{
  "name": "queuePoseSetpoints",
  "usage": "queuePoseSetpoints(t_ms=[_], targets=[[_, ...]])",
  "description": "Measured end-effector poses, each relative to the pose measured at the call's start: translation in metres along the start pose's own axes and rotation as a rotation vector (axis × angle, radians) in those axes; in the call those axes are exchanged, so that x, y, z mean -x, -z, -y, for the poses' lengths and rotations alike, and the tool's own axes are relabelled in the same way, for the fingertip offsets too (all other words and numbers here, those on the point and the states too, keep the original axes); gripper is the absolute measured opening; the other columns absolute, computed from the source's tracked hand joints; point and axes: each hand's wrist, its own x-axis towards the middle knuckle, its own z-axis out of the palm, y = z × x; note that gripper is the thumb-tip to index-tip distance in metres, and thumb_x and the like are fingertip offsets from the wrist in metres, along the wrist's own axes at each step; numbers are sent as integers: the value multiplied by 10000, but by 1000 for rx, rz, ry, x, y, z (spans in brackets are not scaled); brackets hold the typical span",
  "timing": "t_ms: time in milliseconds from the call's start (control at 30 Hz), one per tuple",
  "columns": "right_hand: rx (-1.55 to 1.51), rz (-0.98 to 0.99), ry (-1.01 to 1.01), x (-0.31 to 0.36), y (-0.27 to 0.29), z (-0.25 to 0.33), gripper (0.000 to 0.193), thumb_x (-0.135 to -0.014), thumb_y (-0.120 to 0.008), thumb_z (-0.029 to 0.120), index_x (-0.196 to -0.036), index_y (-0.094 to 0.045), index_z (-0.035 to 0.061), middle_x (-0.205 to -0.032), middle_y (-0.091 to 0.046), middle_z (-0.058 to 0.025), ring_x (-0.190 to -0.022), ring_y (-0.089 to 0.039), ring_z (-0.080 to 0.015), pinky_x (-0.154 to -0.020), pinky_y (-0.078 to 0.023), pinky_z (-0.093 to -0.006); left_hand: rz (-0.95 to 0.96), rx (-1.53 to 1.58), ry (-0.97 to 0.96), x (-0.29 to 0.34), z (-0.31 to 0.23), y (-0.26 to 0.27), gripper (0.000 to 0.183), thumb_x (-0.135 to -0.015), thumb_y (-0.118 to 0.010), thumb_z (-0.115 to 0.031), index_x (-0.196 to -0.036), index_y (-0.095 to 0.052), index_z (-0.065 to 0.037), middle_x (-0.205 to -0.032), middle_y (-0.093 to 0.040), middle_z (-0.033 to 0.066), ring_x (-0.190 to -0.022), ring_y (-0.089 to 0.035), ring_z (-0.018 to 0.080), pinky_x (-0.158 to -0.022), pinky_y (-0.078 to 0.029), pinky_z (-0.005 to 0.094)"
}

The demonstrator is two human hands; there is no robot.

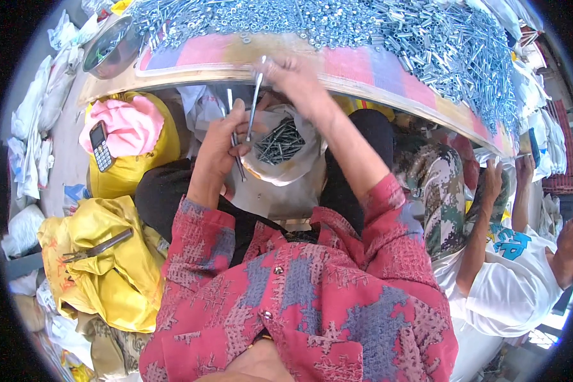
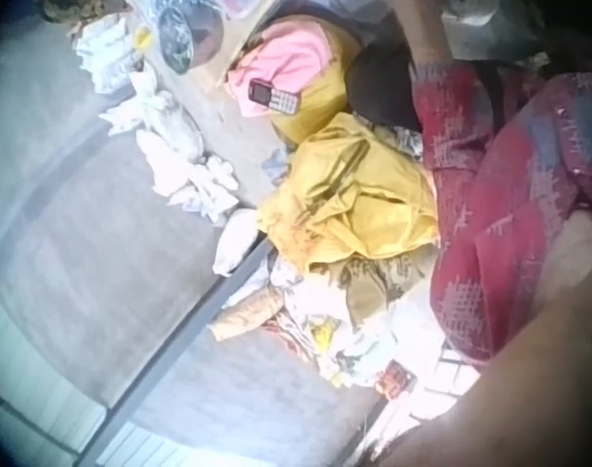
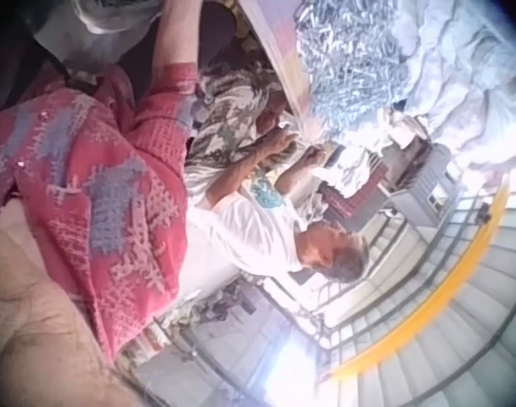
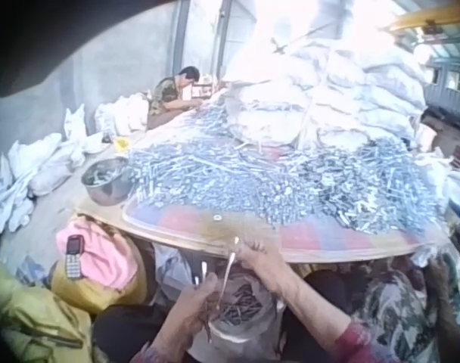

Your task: The person assembles metal hardware by sliding washers onto long metal pins and organizing them into bundles by hand.

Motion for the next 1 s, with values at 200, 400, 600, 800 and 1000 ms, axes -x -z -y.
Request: queuePoseSetpoints(t_ms=[200, 400, 600, 800, 1000], targets=[[213, 140, 190, 2, -20, -49, 208, -890, -644, 232, -884, -689, 29, -744, -611, -1, -628, -529, -77, -597, -440, -242, 182, 316, 45, -7, 2, 16, 351, -967, -485, -414, -1010, -583, -79, -743, -613, 34, -378, -344, 50, -353, -252, 164], [34, 199, 74, 5, -31, -28, 255, -910, -620, 249, -902, -685, 3, -740, -649, -16, -601, -542, -64, -617, -448, -233, 325, 251, -83, -2, -3, 18, 303, -937, -569, -348, -1102, -538, -96, -681, -562, 16, -384, -323, 34, -402, -253, 168], [-103, -50, 34, -6, -24, -26, 247, -907, -620, 233, -914, -674, -7, -769, -668, -62, -643, -616, -105, -561, -475, -254, 340, -64, -163, 4, -2, 21, 199, -915, -602, -237, -968, -650, -51, -737, -625, 22, -491, -386, 15, -424, -248, 167], [-37, -51, 30, -11, -18, -7, 238, -921, -609, 221, -880, -674, -4, -732, -619, -21, -580, -459, -44, -505, -343, -182, 337, -95, -189, 1, 2, 19, 225, -899, -607, -258, -956, -658, -46, -799, -658, 35, -556, -445, 36, -454, -278, 169], [7, -180, 146, -26, -21, -4, 228, -933, -585, 202, -852, -671, 7, -729, -625, -25, -559, -443, -37, -493, -313, -174, 203, -148, -228, 8, -10, 10, 225, -911, -610, -266, -974, -651, -54, -777, -644, 31, -589, -473, 30, -486, -294, 161]])
